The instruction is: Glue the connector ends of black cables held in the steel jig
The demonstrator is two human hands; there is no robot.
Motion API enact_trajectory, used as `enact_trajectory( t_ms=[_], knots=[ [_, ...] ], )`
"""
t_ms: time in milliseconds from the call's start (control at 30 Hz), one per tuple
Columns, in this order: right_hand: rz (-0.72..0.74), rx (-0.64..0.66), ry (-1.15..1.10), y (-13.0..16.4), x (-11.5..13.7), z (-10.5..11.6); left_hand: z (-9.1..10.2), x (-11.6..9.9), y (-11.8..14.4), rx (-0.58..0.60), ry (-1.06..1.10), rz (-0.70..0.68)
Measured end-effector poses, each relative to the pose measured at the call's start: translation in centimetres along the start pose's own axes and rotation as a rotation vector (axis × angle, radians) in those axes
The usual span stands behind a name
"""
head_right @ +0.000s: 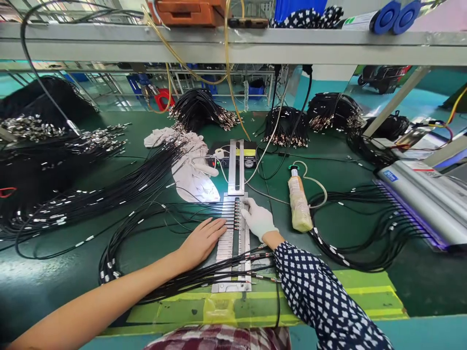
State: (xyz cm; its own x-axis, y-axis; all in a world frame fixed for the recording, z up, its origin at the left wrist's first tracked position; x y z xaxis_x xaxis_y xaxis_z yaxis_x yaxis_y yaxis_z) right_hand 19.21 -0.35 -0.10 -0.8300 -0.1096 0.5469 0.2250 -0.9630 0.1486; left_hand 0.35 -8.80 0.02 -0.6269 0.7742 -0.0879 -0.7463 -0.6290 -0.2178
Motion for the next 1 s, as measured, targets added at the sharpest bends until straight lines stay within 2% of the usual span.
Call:
enact_trajectory(
  t_ms=[100, 200, 267, 300, 367, 433, 500, 567, 667, 733, 800, 867, 1000],
  knots=[
    [0.050, 0.028, -0.050, 0.3, 0.3, 1.5, 2.2, -0.6, 0.4, 0.041, 0.053, 0.070],
    [0.173, 0.161, -0.154, 3.9, 0.3, 2.4, 4.0, -2.0, 3.5, 0.140, 0.198, 0.180],
    [0.265, 0.336, -0.275, 7.7, 0.1, 1.7, 4.0, -2.9, 6.4, 0.216, 0.200, 0.270],
    [0.291, 0.375, -0.273, 9.6, -0.2, 1.4, 3.8, -3.3, 7.8, 0.237, 0.163, 0.311],
    [0.305, 0.313, -0.167, 12.5, -0.9, 1.1, 3.0, -3.8, 9.7, 0.236, 0.061, 0.351],
    [0.305, 0.271, -0.083, 14.0, -1.2, 1.0, 2.1, -3.9, 10.4, 0.197, -0.019, 0.322],
    [0.332, 0.257, -0.058, 14.2, -0.6, 1.3, 1.7, -3.4, 10.2, 0.148, -0.063, 0.251],
    [0.383, 0.227, -0.061, 13.5, 0.9, 2.0, 2.1, -1.8, 9.7, 0.103, -0.088, 0.175],
    [0.466, 0.159, -0.063, 12.2, 3.9, 2.3, 4.2, 1.7, 9.7, 0.062, -0.120, 0.050],
    [0.524, 0.158, -0.055, 11.6, 5.7, 1.3, 5.6, 3.9, 10.5, 0.083, -0.118, -0.004],
    [0.560, 0.181, -0.044, 11.2, 6.6, -0.1, 6.3, 5.5, 11.7, 0.122, -0.065, 0.020],
    [0.541, 0.174, -0.069, 10.7, 6.3, -0.7, 6.6, 6.4, 12.7, 0.142, 0.043, 0.120],
    [0.363, 0.113, -0.247, 9.1, 3.2, 0.6, 6.4, 6.8, 13.7, 0.128, 0.384, 0.324]
  ],
)
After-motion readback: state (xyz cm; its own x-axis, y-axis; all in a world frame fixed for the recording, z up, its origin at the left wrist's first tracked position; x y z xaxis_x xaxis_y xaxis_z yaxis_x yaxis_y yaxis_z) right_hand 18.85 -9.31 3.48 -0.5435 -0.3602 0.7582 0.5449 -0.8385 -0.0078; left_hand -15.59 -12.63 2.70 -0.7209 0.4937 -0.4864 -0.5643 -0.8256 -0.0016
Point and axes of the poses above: each hand's wrist, its own y-axis away from the middle knuckle, its own z-axis out of the back of the hand, x = y × z, the point moved 6 cm from there along -y, towards the middle knuckle, and after that the axes turned 7 degrees about x, right-handed, at the moved point
